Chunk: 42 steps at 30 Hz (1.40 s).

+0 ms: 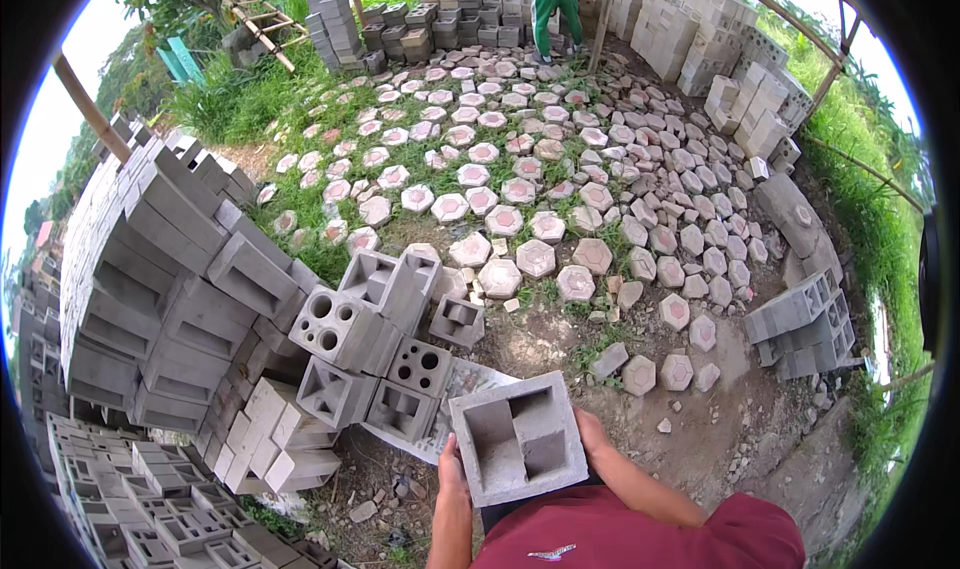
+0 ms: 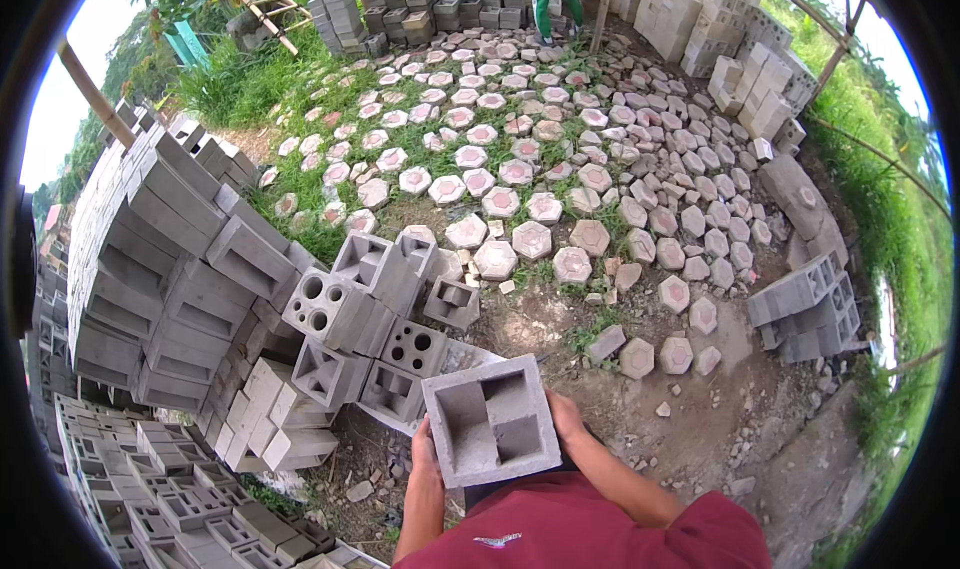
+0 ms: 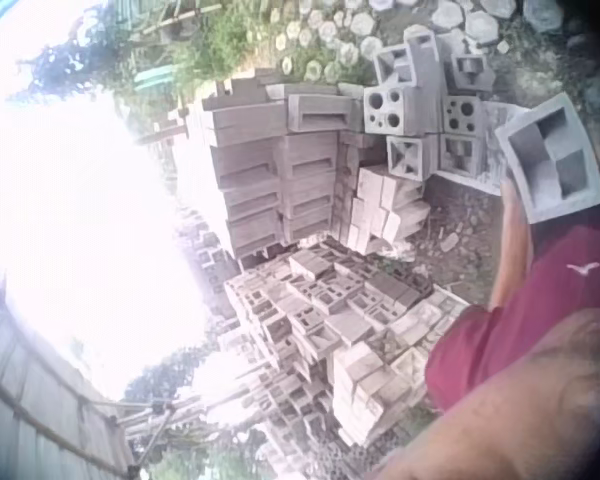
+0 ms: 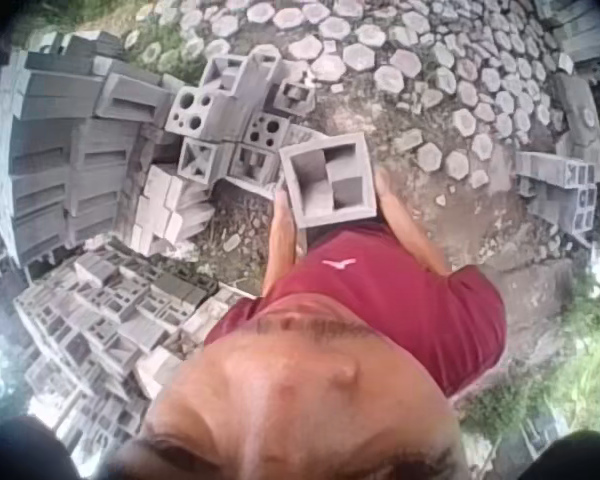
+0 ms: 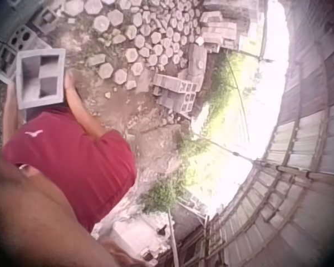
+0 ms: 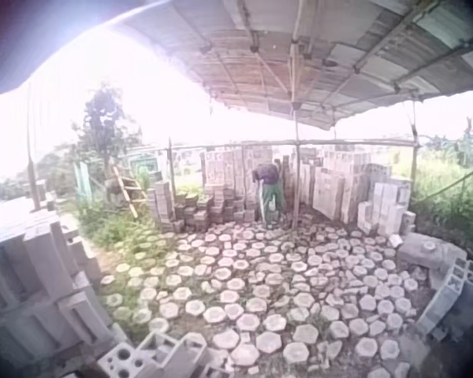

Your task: The person picks up concrete blocks from a stack and moves them to another pile or places them into a structured corner, occasionally clearing dirt or debris from the ground by hand.

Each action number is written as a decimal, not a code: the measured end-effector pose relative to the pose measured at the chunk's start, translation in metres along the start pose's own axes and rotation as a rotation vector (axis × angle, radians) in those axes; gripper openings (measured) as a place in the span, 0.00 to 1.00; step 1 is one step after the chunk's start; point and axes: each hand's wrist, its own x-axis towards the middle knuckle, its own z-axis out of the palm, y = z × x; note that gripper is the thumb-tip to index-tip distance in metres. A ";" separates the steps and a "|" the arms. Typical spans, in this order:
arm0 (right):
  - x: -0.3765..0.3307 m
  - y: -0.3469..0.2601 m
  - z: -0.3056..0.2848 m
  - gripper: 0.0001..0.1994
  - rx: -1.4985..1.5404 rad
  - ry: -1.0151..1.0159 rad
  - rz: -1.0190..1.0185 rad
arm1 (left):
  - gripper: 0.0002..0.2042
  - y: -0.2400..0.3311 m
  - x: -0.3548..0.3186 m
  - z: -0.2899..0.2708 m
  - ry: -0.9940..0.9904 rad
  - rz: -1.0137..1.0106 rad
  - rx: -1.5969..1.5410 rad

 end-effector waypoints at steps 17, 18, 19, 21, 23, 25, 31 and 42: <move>-0.181 -0.012 -0.293 0.27 0.507 0.423 -0.411 | 0.26 -0.218 -0.090 0.205 -0.695 -0.178 0.558; -0.183 0.002 -0.314 0.27 0.480 0.480 -0.384 | 0.27 -0.233 -0.098 0.219 -0.747 -0.207 0.596; -0.185 0.010 -0.332 0.27 0.451 0.524 -0.351 | 0.28 -0.247 -0.102 0.230 -0.792 -0.226 0.629; -0.219 0.002 -0.347 0.27 0.384 0.629 -0.342 | 0.26 -0.274 -0.099 0.248 -0.798 -0.269 0.687; -0.213 0.036 -0.393 0.23 0.680 0.507 -0.396 | 0.25 -0.303 -0.107 0.275 -0.814 -0.332 0.744; -0.222 0.037 -0.401 0.24 0.792 0.502 -0.505 | 0.25 -0.322 -0.116 0.301 -0.831 -0.299 0.930; -0.245 0.011 -0.461 0.31 0.947 0.690 -0.615 | 0.29 -0.404 -0.102 0.380 -1.005 -0.415 1.018; -0.233 -0.026 -0.627 0.35 0.746 0.933 -0.747 | 0.25 -0.576 -0.057 0.529 -1.267 -0.554 1.018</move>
